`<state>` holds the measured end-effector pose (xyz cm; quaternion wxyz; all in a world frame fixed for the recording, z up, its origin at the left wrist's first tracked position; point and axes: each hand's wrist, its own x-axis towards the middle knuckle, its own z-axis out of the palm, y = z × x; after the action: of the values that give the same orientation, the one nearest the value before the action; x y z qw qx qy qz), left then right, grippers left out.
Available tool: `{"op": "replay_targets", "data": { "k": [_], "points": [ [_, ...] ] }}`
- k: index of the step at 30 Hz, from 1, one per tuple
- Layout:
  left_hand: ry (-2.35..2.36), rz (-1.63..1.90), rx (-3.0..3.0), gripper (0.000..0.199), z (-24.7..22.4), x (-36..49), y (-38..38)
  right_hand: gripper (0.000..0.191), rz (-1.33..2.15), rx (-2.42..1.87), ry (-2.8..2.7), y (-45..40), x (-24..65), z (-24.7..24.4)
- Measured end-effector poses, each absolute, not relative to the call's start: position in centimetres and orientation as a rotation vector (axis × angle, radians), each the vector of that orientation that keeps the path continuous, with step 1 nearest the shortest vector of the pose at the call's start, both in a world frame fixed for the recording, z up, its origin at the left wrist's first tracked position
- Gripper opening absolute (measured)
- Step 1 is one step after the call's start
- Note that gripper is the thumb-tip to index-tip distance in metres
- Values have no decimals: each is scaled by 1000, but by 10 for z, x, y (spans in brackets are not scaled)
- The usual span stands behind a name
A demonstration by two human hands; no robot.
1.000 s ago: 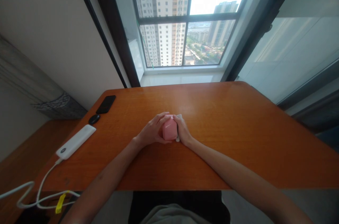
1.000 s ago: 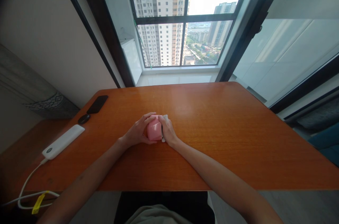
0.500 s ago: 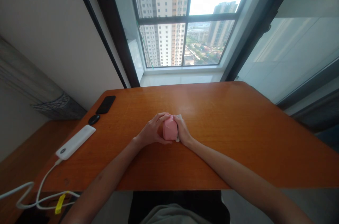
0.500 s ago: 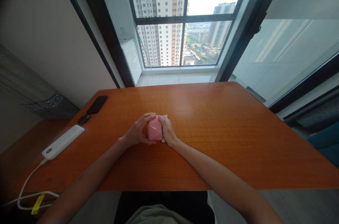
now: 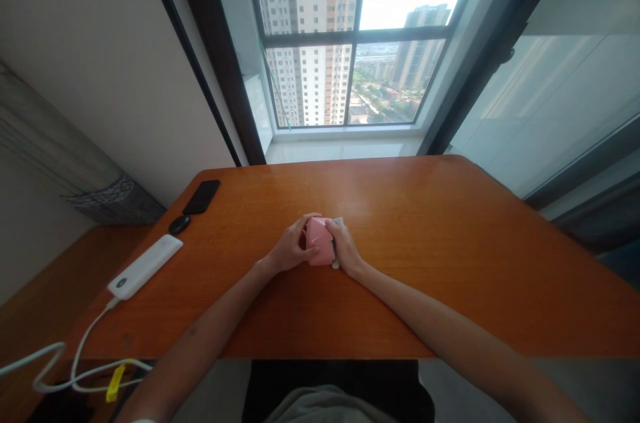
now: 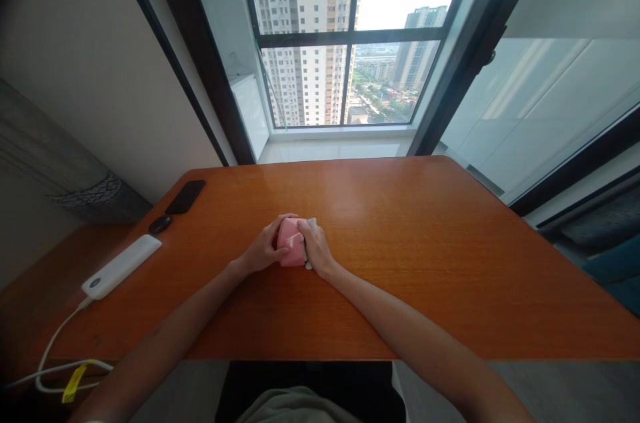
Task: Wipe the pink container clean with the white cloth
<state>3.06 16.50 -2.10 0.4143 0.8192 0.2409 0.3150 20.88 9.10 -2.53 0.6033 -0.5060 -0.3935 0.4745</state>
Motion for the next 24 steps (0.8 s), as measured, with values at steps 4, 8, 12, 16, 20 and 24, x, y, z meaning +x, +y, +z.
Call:
{"op": "replay_targets", "data": {
  "k": [4,8,12,16,20,24],
  "points": [
    [577,809,2081,93,-27,30,165,50,1092,-1180,-918,91,209,-24],
    [573,787,2114,96,-29,27,164,50,1081,-1187,-921,90,209,-23],
    [515,764,2167,110,-31,22,167,49,1084,-1179,-937,90,208,-24],
    [455,716,2324,136,-34,13,175,49,1073,-1144,-958,91,209,-27],
    [393,759,2532,152,-35,6,184,49,1080,-1139,-962,93,209,-27],
    [378,745,2692,150,-35,3,189,48,1075,-1128,-979,92,210,-25]
  ]
}}
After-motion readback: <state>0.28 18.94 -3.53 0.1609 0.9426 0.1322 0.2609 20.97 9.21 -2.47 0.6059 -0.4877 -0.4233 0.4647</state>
